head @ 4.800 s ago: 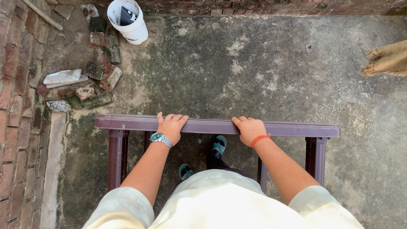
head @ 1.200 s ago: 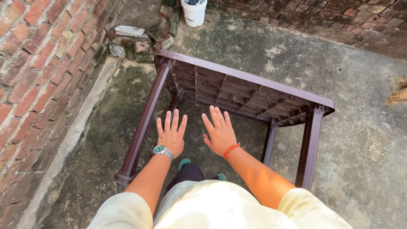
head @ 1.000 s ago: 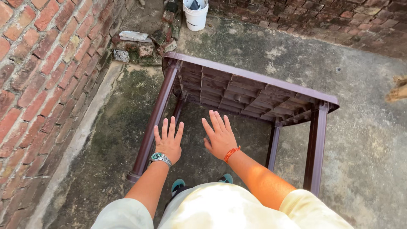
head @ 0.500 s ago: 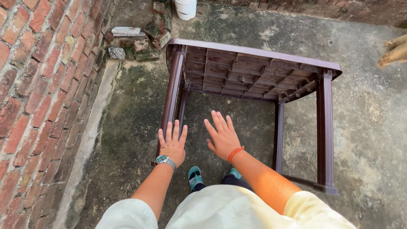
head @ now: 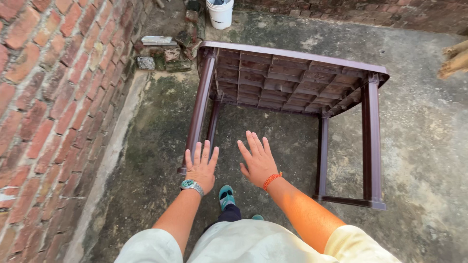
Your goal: The person flips a plastic table upside down on the ground, then works the legs and side frame pieces off the tabletop by hand, detaching them one at a time. They carry a detached leg frame across the yard and set it on stone steps.
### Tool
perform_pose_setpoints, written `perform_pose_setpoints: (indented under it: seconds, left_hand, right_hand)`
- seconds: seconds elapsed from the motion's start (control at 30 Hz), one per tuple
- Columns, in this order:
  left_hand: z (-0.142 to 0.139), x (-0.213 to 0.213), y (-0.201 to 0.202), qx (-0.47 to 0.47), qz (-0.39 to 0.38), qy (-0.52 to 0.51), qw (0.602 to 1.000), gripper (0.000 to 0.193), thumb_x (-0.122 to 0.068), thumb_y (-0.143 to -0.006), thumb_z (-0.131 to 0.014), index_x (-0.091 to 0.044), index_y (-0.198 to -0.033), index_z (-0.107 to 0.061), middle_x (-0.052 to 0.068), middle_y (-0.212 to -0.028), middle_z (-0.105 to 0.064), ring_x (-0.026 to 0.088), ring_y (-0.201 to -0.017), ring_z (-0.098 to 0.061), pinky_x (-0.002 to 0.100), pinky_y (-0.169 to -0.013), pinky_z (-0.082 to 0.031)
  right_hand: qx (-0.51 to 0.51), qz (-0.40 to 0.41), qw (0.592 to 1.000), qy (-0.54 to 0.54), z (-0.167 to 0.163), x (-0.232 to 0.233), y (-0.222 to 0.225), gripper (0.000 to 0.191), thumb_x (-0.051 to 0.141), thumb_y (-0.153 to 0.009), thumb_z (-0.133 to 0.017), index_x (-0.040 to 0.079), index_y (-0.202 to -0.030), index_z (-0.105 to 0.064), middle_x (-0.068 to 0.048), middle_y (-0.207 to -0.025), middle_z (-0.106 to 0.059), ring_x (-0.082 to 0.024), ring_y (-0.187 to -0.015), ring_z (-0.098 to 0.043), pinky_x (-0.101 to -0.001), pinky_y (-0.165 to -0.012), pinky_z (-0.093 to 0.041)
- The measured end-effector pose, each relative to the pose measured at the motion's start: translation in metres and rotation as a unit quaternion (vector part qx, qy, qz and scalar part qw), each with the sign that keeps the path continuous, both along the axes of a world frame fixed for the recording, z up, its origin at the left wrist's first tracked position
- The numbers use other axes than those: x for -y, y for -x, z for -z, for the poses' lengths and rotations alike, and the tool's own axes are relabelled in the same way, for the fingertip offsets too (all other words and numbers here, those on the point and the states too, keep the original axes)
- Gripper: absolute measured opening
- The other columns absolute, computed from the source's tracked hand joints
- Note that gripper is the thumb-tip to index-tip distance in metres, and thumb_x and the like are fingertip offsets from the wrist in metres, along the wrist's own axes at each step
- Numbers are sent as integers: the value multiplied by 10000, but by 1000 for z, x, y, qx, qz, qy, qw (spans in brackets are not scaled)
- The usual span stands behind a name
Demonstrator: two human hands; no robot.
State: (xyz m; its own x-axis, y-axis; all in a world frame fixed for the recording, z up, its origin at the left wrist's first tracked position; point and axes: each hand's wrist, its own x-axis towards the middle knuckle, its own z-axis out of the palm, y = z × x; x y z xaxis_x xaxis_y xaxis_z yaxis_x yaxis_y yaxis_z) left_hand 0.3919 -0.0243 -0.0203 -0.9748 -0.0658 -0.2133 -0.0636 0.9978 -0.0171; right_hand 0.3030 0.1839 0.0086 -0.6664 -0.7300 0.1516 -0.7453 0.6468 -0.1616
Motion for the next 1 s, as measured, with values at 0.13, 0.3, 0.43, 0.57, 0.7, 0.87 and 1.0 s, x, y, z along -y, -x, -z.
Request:
perform_pose_setpoints:
  seconds: [0.13, 0.3, 0.43, 0.57, 0.7, 0.87, 1.0]
  left_hand:
    - [-11, -2, -22, -1, 13, 3, 1000, 982, -243, -847, -712, -208, -1630, -120, 151, -1704, 3, 391, -1564, 5, 635, -1209, 18]
    - [-11, 8, -49, -16, -14, -9, 1000, 985, -234, -832, -715, -207, -1622, -127, 151, -1704, 9, 390, -1565, 13, 624, -1216, 20]
    - [-6, 29, -66, -5, 0, 5, 1000, 983, -201, -831, -700, -215, -1630, -127, 151, -1706, 11, 384, -1564, 20, 626, -1213, 27]
    - [4, 57, -74, -5, 52, 12, 999, 954, -180, -839, -673, -196, -1628, -137, 156, -1706, 7, 381, -1562, 21, 629, -1202, 26]
    - [17, 90, -72, 11, 81, -23, 996, 921, -202, -848, -664, -190, -1619, -160, 150, -1704, 2, 376, -1568, 16, 630, -1213, 24]
    - [29, 135, -74, -23, 134, -31, 990, 900, -197, -837, -684, -194, -1608, -220, 151, -1699, -29, 377, -1563, -17, 635, -1205, 5]
    - [34, 167, -68, 31, 145, -44, 988, 918, -214, -832, -696, -181, -1611, -213, 154, -1701, -15, 380, -1564, -9, 620, -1215, 5]
  right_hand:
    - [18, 10, 1000, -2, 1, -3, -25, 745, 312, -879, -673, 99, -1527, -371, -244, -1637, -175, -385, -1523, -181, -576, -1208, -152]
    - [14, -3, 1000, 5, 8, 5, -52, 734, 300, -882, -675, 100, -1525, -385, -241, -1642, -194, -379, -1526, -203, -573, -1221, -157]
    - [13, -10, 1000, 3, 10, 25, -67, 735, 304, -868, -684, 98, -1511, -392, -248, -1627, -199, -394, -1512, -206, -582, -1201, -145]
    - [28, -3, 1000, -14, 14, 53, -81, 753, 314, -861, -691, 102, -1518, -390, -239, -1627, -212, -383, -1514, -212, -579, -1214, -144]
    - [36, 24, 999, -20, 22, 91, -92, 759, 317, -854, -697, 102, -1515, -393, -245, -1629, -212, -383, -1518, -208, -575, -1215, -147]
    - [57, 87, 994, -36, 36, 143, -110, 767, 318, -843, -706, 110, -1511, -393, -239, -1634, -208, -383, -1514, -212, -572, -1203, -163]
    - [73, 123, 989, -37, 49, 175, -127, 773, 310, -835, -709, 113, -1515, -400, -235, -1629, -217, -374, -1514, -221, -571, -1205, -166]
